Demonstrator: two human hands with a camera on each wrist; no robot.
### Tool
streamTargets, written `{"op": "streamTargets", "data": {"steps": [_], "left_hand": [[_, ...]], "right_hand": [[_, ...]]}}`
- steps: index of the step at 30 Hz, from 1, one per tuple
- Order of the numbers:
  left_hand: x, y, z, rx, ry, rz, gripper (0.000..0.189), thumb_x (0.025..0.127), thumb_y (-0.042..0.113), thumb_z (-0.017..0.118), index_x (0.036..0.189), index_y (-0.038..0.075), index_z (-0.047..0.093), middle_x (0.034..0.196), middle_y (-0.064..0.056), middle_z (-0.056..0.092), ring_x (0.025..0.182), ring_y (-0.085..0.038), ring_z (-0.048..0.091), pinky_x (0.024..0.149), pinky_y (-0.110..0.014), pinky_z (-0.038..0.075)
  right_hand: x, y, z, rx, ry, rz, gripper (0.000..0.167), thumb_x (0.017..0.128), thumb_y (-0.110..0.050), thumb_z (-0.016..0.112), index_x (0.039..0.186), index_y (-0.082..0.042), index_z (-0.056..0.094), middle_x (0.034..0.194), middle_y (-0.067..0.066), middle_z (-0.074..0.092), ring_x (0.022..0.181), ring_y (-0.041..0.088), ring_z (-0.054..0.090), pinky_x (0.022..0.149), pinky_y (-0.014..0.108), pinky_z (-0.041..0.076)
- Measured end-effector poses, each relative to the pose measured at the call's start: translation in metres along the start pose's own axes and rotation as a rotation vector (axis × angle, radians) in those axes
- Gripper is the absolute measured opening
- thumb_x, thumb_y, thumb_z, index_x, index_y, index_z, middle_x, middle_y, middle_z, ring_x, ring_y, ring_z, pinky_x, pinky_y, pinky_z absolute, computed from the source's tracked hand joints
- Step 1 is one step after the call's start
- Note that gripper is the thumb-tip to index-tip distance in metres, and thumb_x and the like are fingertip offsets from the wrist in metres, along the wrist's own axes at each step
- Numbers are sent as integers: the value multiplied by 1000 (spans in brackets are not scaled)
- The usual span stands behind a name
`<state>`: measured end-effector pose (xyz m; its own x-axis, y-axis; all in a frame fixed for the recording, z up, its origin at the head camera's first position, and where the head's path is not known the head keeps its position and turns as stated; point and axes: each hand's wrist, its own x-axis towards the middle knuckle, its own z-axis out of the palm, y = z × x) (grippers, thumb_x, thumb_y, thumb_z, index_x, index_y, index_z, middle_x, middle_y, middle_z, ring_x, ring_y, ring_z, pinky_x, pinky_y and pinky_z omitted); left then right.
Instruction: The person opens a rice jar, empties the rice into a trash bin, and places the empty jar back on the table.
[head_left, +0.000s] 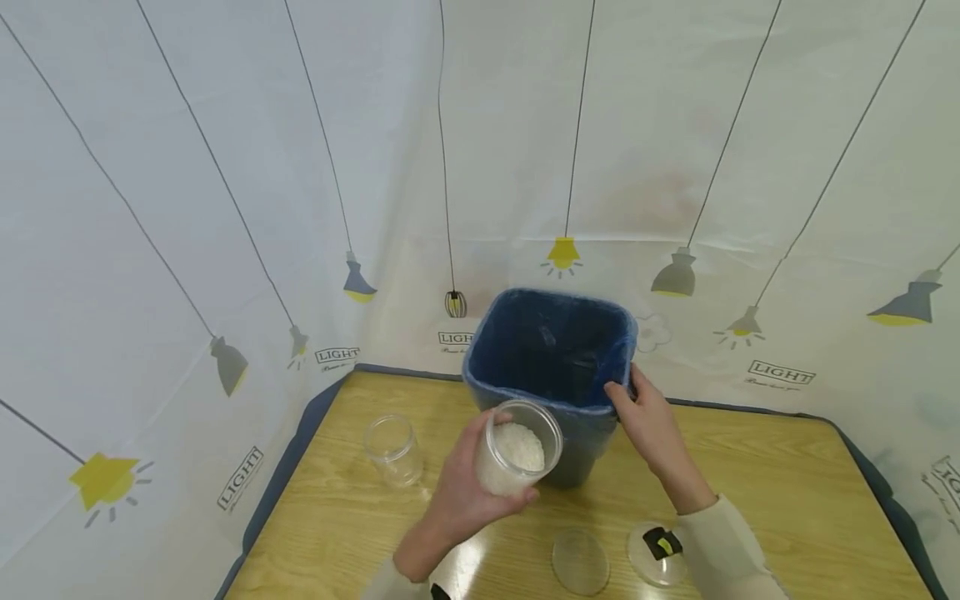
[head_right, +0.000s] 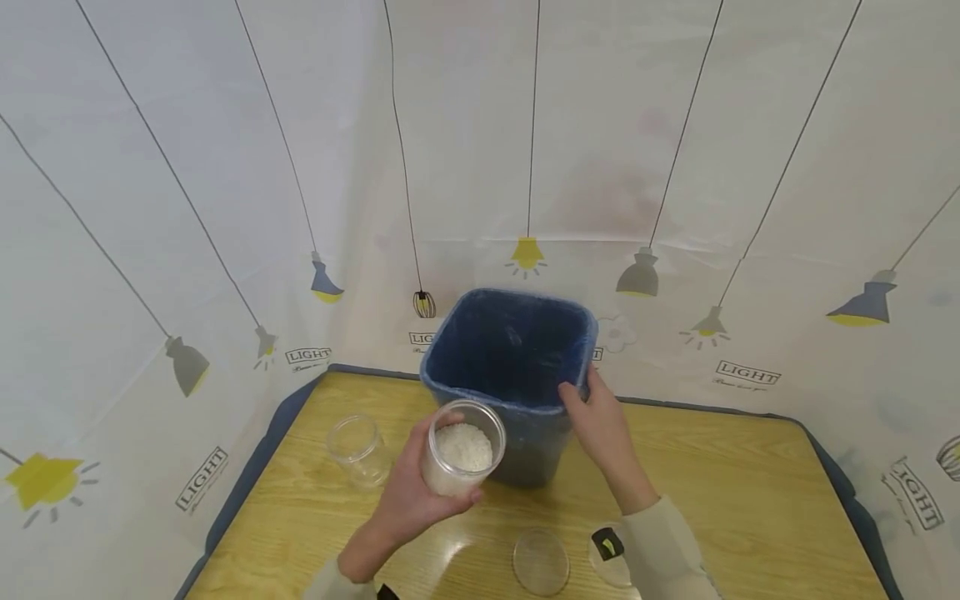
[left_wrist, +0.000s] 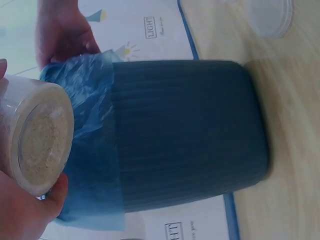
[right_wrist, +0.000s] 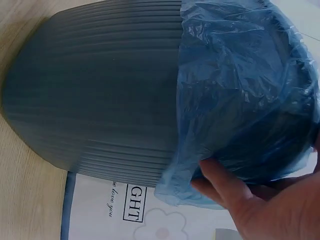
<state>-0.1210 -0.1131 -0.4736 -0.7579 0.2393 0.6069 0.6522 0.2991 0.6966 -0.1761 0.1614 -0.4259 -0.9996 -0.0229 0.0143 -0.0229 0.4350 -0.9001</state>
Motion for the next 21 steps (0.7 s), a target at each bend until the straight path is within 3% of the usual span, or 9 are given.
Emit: {"op": "streamTargets", "data": {"steps": [3,7,15,19,21], "left_hand": [[6,2,-7,-4,8,-15,95,66,19,95,147,11,46,140,-3,59,121,-27,61,98,-38,54],[16,4,-15,50,36,-1,93,66,20,96,146,10,48,141,-4,59,120,-27,61,94,-40,55],[36,6,-33,197,55,-8,93,67,32,95,145,11,49,139,-6,58,114,-26,62,83,-41,57],[46,5,-42,301,48,-24,93,67,39,93,144,14,49,137,-6,59,109,-26,63,79,-42,57],[50,4,-47,344,42,1,93,67,39,93,144,12,48,135,-9,60,108,-27,63,79,-44,56]], "right_hand": [[2,0,2,-42,70,-41,58,107,-25,45,160,-2,35,152,26,48,138,40,48,111,55,41],[4,0,4,-129,138,-54,52,105,-23,42,152,-1,47,147,26,53,136,43,50,110,58,40],[4,-5,3,-134,210,-2,51,104,-21,42,147,3,50,139,29,59,127,44,56,105,58,43],[2,-5,-1,-130,189,6,52,105,-21,41,149,5,48,140,29,58,127,43,56,105,58,43],[1,-4,-3,-126,174,10,53,106,-22,41,151,6,44,144,30,55,131,43,53,108,58,42]]}}
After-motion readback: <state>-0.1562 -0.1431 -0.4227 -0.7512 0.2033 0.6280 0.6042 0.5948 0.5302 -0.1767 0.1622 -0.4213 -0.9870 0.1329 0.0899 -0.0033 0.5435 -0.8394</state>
